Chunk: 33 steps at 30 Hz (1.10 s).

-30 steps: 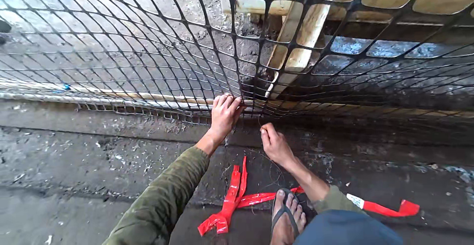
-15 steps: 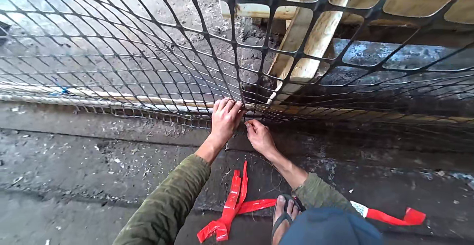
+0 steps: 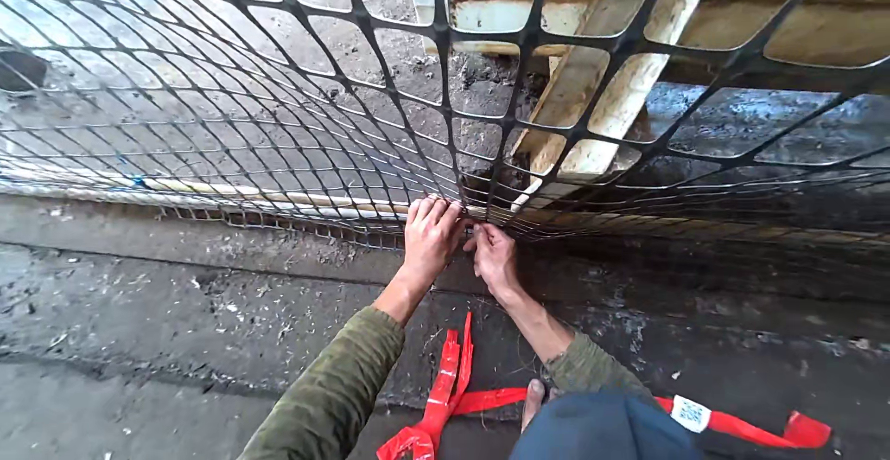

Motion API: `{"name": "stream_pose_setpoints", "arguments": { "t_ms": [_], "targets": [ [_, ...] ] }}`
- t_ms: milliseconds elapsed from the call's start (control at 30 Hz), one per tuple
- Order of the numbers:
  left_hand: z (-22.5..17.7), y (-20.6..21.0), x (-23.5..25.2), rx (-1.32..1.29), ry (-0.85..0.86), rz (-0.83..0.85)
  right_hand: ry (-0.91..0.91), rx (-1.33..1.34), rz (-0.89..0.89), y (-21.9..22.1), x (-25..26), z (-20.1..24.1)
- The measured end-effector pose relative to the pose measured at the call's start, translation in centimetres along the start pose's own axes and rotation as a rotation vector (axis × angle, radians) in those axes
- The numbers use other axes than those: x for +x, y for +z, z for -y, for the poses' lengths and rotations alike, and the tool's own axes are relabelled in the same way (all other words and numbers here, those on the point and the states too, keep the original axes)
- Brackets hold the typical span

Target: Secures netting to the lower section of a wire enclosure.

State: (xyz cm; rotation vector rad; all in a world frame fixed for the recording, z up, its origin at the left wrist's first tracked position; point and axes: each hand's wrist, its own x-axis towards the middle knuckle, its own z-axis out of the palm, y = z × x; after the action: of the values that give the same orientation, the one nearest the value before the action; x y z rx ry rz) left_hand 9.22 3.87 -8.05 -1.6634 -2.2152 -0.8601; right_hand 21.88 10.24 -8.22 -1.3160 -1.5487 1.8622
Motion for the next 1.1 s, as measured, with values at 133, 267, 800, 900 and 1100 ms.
{"name": "stream_pose_setpoints", "arguments": {
  "t_ms": [133, 267, 800, 900, 1100],
  "targets": [
    [0.0, 0.0, 0.0, -0.003, -0.001, 0.011, 0.191, 0.405, -0.048, 1.5, -0.3, 0.2],
    [-0.1, -0.2, 0.0, 0.021, -0.012, 0.027, 0.323, 0.533, 0.09, 1.6, 0.1, 0.7],
    [-1.0, -0.8, -0.2, 0.016, -0.048, 0.013, 0.162, 0.203, 0.211, -0.3, -0.5, -1.2],
    [-1.2, -1.1, -0.1, 0.025, -0.046, 0.001, 0.181, 0.163, 0.231, -0.6, -0.1, -1.3],
    [-1.2, -1.2, -0.4, 0.057, -0.013, -0.013, 0.168, -0.004, 0.265, -1.6, 0.5, -1.0]
  ]
}}
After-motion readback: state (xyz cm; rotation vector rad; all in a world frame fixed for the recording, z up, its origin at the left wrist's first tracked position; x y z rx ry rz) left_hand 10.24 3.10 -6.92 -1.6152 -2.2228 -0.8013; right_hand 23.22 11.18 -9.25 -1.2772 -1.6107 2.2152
